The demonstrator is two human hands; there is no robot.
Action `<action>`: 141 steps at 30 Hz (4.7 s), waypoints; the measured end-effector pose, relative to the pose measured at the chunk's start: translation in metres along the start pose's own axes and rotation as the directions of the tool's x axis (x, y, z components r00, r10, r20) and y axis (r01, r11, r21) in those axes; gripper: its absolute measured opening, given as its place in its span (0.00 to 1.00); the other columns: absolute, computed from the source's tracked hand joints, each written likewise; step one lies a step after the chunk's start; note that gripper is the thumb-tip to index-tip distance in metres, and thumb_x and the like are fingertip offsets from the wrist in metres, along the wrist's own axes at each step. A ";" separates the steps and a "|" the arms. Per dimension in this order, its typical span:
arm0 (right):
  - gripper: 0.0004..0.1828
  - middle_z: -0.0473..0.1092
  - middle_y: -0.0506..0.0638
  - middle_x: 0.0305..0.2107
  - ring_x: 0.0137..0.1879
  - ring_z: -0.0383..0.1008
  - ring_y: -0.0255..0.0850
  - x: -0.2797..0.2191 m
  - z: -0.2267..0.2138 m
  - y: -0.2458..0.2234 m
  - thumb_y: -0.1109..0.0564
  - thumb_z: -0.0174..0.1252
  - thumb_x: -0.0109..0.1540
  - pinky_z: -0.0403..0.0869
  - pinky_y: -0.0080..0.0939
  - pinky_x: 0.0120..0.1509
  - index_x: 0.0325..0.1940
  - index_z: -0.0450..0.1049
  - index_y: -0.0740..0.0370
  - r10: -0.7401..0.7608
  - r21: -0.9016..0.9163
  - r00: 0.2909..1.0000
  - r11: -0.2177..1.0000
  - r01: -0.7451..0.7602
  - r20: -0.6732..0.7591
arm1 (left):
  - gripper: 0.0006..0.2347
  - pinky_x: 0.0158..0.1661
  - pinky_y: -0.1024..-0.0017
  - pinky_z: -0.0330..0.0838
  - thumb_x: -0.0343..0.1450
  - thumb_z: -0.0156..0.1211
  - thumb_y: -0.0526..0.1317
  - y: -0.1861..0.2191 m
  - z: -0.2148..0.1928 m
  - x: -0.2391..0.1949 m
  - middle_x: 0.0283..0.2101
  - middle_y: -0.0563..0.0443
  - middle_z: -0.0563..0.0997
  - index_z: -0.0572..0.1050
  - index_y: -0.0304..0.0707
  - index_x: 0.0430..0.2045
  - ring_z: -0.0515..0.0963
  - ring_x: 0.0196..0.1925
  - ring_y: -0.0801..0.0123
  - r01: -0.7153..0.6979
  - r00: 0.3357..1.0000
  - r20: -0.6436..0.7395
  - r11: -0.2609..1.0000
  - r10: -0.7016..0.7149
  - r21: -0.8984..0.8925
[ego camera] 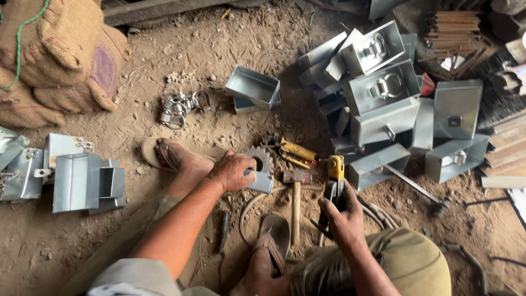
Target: The person sits on the ground and uses a handheld welding torch to join seams on small rectangular metal boxes. They repeatedly pick up a box, weld its edges, and place it aside, working through a batch of similar metal components.
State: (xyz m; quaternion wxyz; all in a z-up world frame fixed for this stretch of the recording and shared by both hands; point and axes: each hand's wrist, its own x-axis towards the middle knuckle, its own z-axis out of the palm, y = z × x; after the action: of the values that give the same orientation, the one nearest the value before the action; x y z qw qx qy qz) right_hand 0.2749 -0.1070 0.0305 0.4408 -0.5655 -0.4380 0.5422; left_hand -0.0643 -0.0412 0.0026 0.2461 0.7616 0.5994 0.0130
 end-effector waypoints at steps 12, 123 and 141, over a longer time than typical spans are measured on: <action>0.36 0.69 0.56 0.34 0.33 0.67 0.43 0.027 0.004 0.019 0.62 0.64 0.57 0.68 0.43 0.33 0.70 0.68 0.65 0.245 0.099 0.969 0.965 -0.242 -0.019 | 0.08 0.44 0.55 0.73 0.79 0.45 0.39 -0.019 -0.100 0.144 0.36 0.44 0.79 0.70 0.39 0.32 0.79 0.37 0.57 0.112 0.901 -0.409 0.988 -0.145 -0.104; 0.54 0.71 0.52 0.45 0.43 0.72 0.33 -0.004 0.103 0.003 0.55 0.65 0.57 0.77 0.34 0.46 0.81 0.44 0.60 0.146 0.198 0.963 0.961 -0.193 0.228 | 0.26 0.72 0.43 0.28 0.79 0.29 0.51 0.035 0.027 0.005 0.75 0.41 0.59 0.59 0.44 0.71 0.50 0.78 0.50 0.379 0.850 -0.433 0.920 -0.301 0.103; 0.54 0.70 0.51 0.31 0.27 0.71 0.35 -0.003 0.105 0.001 0.58 0.64 0.57 0.74 0.36 0.28 0.81 0.42 0.56 0.246 0.209 0.935 0.930 -0.301 0.255 | 0.25 0.72 0.41 0.29 0.79 0.31 0.50 0.036 0.028 0.006 0.74 0.42 0.60 0.59 0.43 0.71 0.51 0.78 0.50 0.385 0.847 -0.441 0.915 -0.298 0.122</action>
State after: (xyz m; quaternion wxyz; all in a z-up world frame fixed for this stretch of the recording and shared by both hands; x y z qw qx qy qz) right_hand 0.1703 -0.1075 0.0281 0.3746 -0.4976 -0.3311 0.7088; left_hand -0.0216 -0.0516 -0.0097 0.0317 0.6431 0.7621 0.0674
